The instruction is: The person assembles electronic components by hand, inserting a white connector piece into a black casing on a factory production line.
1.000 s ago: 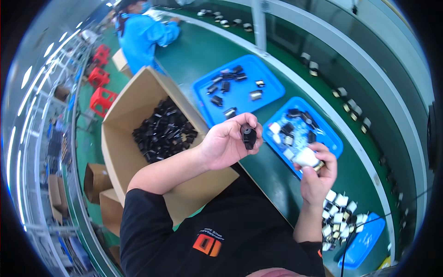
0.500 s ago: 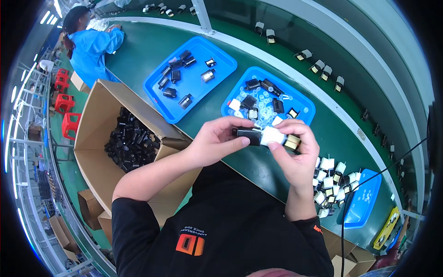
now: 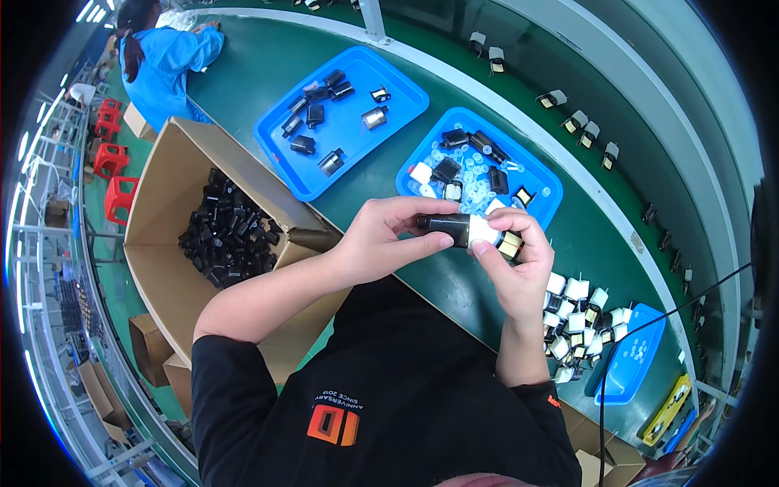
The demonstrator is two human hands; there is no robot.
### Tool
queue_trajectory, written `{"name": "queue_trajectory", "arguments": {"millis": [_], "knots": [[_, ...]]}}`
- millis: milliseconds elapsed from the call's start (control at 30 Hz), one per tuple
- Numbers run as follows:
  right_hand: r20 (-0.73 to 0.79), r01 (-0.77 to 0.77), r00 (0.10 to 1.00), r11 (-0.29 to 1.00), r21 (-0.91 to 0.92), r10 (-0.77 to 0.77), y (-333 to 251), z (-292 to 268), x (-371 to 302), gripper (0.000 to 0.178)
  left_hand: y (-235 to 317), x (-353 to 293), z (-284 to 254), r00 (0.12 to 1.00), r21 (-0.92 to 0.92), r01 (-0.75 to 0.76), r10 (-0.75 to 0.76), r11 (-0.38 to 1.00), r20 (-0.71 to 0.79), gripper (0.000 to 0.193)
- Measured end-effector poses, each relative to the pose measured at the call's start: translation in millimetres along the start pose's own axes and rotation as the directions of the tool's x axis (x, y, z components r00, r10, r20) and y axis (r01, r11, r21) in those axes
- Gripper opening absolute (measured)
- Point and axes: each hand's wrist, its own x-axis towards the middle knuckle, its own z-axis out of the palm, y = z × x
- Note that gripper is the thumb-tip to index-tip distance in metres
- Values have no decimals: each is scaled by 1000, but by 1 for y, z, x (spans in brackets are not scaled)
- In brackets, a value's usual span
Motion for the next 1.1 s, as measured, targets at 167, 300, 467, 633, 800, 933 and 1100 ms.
{"name": "queue_trajectory", "arguments": {"millis": [167,300,467,633,800,933,1100], "knots": [[128,-31,991,999,34,26,2,-11,7,23,4,0,1,999,103,-42,44,994,-8,37],[197,65,978,998,24,-68,14,-7,12,20,8,3,-1,995,272,-100,92,957,45,39],[264,-130,964,938,321,44,26,-5,14,22,16,2,5,980,294,-197,188,935,59,44],[382,-359,923,277,891,-34,58,17,11,22,34,8,24,873,394,-486,449,780,188,54],[436,-431,898,76,899,-55,89,27,3,24,24,15,32,797,520,-586,557,621,233,47],[481,-482,876,-146,864,-46,87,30,4,26,23,12,31,806,527,-575,545,626,231,47],[487,-494,866,-45,868,-111,81,30,9,26,22,12,28,808,504,-571,554,648,202,49]]}}
